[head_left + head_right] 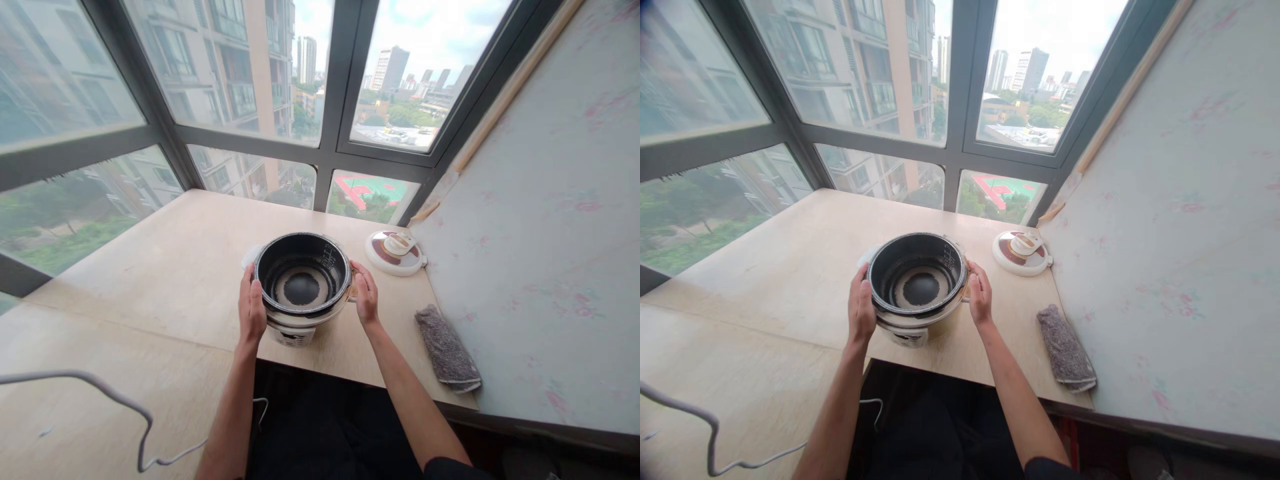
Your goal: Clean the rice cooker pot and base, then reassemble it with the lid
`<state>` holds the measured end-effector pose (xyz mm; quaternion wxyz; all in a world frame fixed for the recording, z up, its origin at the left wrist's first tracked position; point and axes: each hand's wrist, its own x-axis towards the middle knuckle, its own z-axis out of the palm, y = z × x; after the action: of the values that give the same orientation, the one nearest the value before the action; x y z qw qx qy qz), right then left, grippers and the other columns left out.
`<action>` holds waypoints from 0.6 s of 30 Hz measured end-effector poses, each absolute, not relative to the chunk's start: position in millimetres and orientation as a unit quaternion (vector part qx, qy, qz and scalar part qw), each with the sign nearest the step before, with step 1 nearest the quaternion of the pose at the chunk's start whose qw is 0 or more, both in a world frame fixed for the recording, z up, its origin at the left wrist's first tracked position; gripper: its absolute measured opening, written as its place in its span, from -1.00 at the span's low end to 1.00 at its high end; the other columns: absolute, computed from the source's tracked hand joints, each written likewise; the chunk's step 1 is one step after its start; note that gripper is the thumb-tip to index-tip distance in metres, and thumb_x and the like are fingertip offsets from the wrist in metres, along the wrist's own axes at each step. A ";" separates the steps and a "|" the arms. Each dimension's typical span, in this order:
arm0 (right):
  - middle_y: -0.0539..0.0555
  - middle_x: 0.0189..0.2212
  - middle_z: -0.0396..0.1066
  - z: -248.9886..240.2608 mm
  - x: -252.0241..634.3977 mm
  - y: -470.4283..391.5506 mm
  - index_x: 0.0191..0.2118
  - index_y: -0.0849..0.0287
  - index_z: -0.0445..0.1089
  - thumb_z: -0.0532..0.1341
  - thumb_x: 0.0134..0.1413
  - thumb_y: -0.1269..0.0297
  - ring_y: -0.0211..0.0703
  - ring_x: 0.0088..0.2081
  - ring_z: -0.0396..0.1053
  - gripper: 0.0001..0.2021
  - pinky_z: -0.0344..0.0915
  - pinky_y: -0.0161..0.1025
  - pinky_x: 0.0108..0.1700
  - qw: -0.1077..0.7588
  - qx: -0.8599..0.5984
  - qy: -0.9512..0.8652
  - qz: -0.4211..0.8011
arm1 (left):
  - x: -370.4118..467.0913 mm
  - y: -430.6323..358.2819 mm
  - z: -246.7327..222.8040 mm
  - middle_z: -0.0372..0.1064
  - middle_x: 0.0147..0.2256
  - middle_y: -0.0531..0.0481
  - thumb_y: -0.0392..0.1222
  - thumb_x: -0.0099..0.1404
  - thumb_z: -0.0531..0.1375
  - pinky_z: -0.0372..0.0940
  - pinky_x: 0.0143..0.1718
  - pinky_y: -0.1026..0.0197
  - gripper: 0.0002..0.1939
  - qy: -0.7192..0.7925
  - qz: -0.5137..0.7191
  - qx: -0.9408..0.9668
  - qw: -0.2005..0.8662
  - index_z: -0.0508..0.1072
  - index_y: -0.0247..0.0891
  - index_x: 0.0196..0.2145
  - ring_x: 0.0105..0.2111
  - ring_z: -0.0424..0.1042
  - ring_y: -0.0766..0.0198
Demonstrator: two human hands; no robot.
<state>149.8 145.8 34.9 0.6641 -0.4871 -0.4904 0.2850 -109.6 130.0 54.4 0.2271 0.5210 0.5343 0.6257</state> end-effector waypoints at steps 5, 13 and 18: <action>0.25 0.12 0.47 9.7 186.6 125.5 0.15 0.14 0.42 0.17 0.19 -0.23 0.08 0.08 0.48 -0.39 0.38 0.13 0.15 0.657 -0.472 -0.421 0.411 | -115.9 128.8 51.5 0.33 0.22 -0.25 0.18 0.47 0.02 0.13 0.33 0.01 -0.42 0.552 0.636 0.485 0.236 0.40 -0.29 0.20 0.27 0.28 0.05; 0.40 0.09 0.45 -24.2 328.0 42.4 0.10 0.17 0.37 0.14 0.21 -0.17 0.19 0.08 0.48 -0.45 0.37 0.18 0.14 0.554 -0.691 -0.421 0.197 | -123.5 132.0 81.5 0.34 0.20 -0.34 -0.04 0.34 0.21 0.18 0.30 -0.13 -0.47 0.639 0.636 0.397 0.168 0.41 -0.39 0.18 0.23 0.32 -0.07; 0.47 0.19 0.32 -39.1 394.7 7.8 -0.03 0.18 0.43 0.33 -0.10 -0.12 0.41 0.35 0.12 -0.43 -0.07 0.22 0.40 0.447 -0.774 -0.437 0.100 | -107.1 136.5 111.9 0.35 0.19 -0.26 -0.11 0.31 0.24 0.31 0.21 -0.16 -0.49 0.609 0.626 0.482 0.070 0.43 -0.33 0.18 0.21 0.34 -0.09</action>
<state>394.7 7.8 -39.1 0.4465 -0.7744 -0.4368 0.1003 -107.1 136.5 111.9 0.0702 0.4821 0.6093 0.6256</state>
